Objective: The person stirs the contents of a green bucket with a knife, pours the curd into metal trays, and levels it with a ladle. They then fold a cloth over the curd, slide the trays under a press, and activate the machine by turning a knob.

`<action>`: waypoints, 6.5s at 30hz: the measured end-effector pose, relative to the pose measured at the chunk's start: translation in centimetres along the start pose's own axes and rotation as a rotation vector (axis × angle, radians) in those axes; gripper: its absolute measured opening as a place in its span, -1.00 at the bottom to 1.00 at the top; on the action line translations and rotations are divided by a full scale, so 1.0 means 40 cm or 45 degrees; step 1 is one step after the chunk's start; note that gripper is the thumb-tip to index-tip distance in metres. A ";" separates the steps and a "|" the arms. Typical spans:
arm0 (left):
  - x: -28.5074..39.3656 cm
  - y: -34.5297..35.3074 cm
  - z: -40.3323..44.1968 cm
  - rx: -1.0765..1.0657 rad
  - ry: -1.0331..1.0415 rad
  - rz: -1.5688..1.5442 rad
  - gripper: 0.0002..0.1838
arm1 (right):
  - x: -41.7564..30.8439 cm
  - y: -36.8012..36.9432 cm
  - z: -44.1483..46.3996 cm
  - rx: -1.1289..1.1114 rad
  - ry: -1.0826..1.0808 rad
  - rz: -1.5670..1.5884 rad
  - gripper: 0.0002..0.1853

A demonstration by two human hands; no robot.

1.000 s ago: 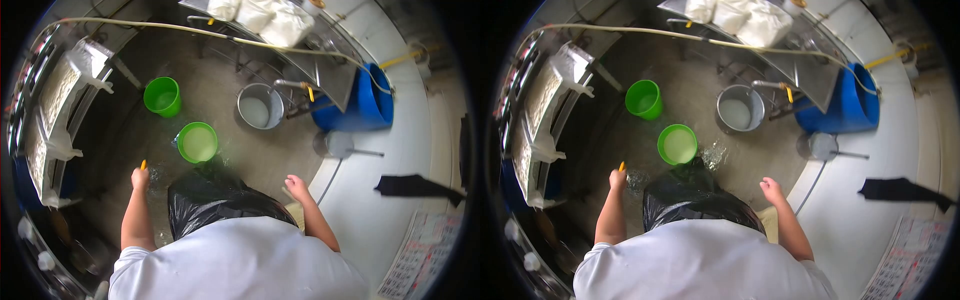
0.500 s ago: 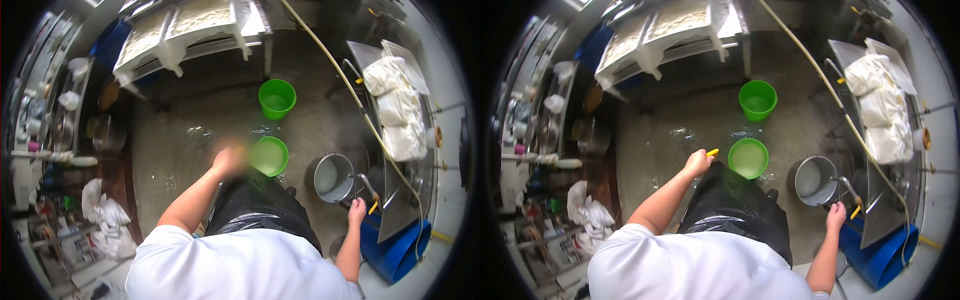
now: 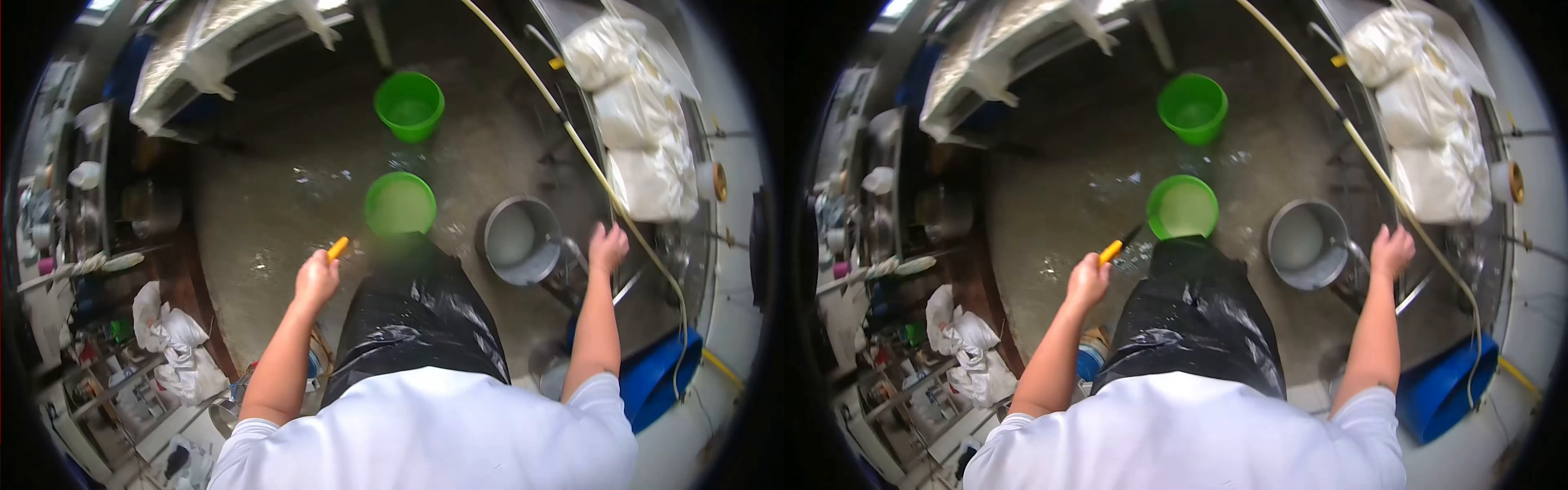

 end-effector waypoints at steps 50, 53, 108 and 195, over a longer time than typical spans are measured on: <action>0.087 0.620 0.334 -0.212 0.221 0.081 -0.78 | -0.828 0.903 -0.887 -2.076 -0.203 0.066 -0.07; 0.094 0.546 0.348 -0.146 0.257 0.107 -0.78 | -0.826 0.905 -0.883 -2.081 -0.194 0.072 -0.08; 0.256 0.854 0.528 -0.550 0.225 0.226 -0.71 | -0.819 0.923 -0.877 -2.107 -0.087 0.200 -0.15; 0.318 0.501 0.044 -0.604 0.612 -0.168 -0.54 | -0.418 0.356 -0.791 -0.863 1.593 1.289 -0.50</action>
Point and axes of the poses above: each hand's wrist, its own z-axis towards the middle knuckle, its own y-axis out of the palm, x = y × z, the point moved 8 cm from there along z, towards the middle knuckle, and after that the axes turned 13 degrees about z, right-handed, at the moved point
